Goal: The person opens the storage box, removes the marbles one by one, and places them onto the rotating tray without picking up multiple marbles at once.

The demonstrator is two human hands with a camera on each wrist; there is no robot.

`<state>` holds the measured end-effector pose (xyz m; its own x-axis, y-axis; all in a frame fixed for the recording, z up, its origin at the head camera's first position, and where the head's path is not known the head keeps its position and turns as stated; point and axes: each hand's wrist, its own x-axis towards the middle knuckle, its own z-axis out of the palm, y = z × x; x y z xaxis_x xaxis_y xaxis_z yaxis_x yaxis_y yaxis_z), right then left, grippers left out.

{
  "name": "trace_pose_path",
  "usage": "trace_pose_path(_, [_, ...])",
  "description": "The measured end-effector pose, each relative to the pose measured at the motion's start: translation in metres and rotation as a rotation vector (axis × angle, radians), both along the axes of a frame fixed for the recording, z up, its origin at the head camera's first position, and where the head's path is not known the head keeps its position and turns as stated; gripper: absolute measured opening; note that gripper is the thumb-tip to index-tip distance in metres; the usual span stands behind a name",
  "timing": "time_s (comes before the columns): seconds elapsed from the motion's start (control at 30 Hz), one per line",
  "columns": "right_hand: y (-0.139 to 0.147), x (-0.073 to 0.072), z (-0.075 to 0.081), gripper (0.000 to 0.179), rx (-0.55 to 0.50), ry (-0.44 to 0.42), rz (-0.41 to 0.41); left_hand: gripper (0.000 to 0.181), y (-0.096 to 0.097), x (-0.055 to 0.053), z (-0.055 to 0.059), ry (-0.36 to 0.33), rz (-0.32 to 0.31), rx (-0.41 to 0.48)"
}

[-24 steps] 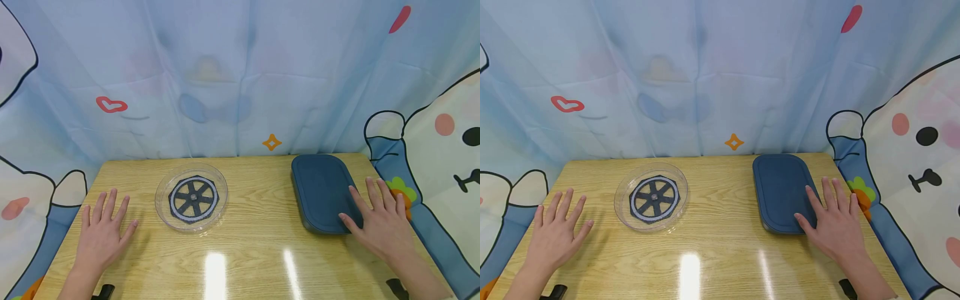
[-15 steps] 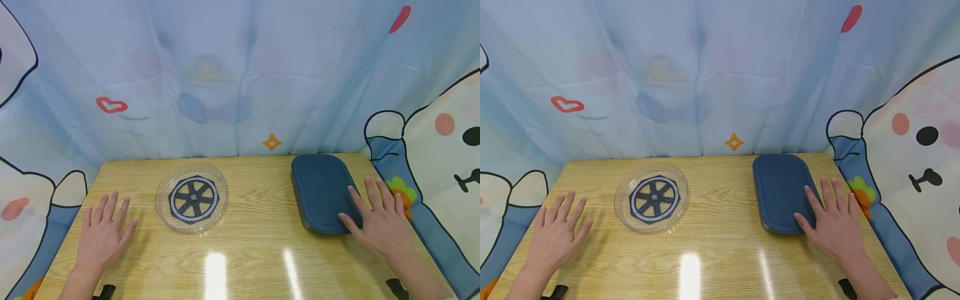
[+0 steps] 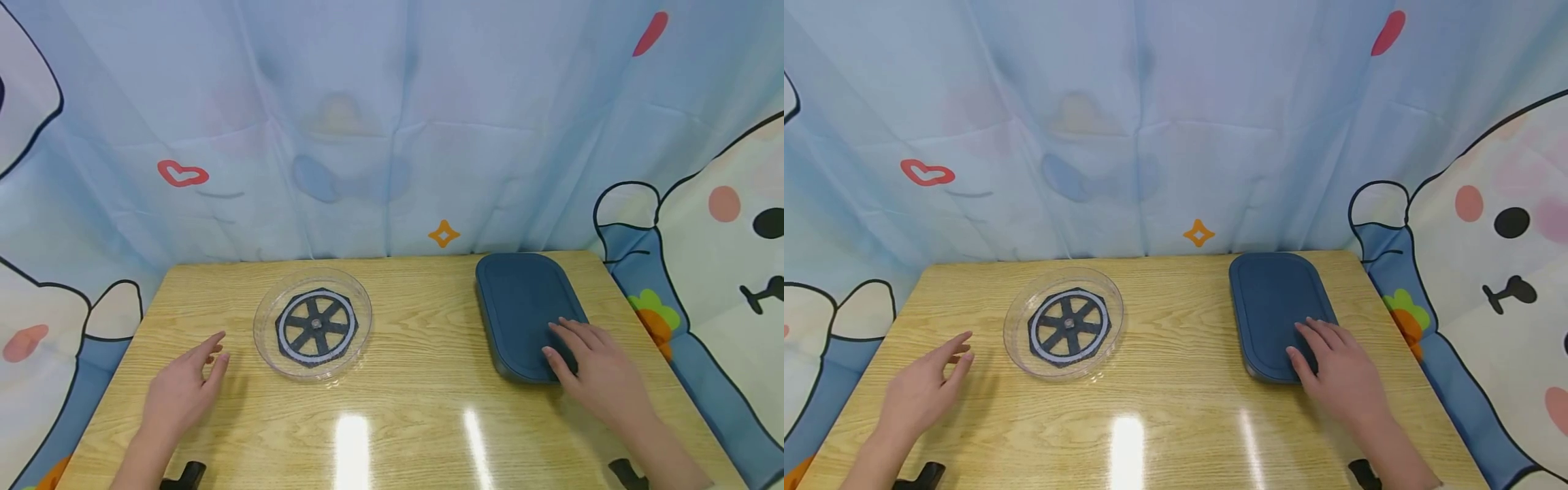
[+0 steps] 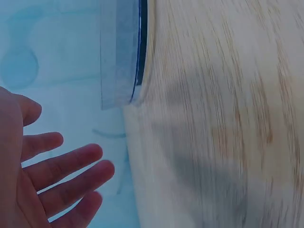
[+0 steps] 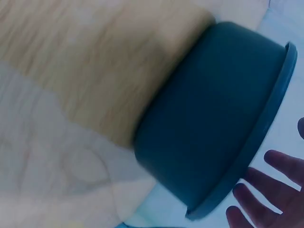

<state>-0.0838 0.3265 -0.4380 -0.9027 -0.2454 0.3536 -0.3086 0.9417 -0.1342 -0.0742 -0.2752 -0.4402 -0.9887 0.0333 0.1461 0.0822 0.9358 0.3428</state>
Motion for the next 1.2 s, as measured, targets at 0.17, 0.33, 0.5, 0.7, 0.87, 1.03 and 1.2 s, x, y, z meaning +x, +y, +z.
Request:
trace_pose_path(0.17, [-0.016,0.000,-0.008,0.040,-0.080,0.054,0.075,0.044,0.009,-0.008,-0.011,-0.027,0.015,0.229])
trace_pose_path(0.33, [-0.032,-0.001,-0.015,0.045,-0.118,0.083,0.140,0.041,0.018,-0.017,-0.026,-0.083,0.021,0.558])
trace_pose_path(0.5, [-0.044,-0.003,-0.021,0.054,-0.141,0.065,0.182,0.041,0.025,-0.023,-0.034,-0.156,0.047,0.764])
trace_pose_path(0.7, [-0.048,-0.006,-0.030,0.058,-0.154,0.045,0.177,0.044,0.031,-0.027,-0.040,-0.258,0.083,0.910])
trace_pose_path(0.87, [-0.052,-0.006,-0.033,0.059,-0.158,0.023,0.183,0.048,0.033,-0.029,-0.047,-0.296,0.087,0.919])
trace_pose_path(1.03, [-0.056,-0.006,-0.033,0.059,-0.167,0.042,0.184,0.052,0.035,-0.031,-0.049,-0.305,0.067,0.921])
trace_pose_path(1.2, [-0.063,-0.006,-0.033,0.057,-0.166,0.066,0.193,0.055,0.036,-0.032,-0.050,-0.296,0.048,0.909])
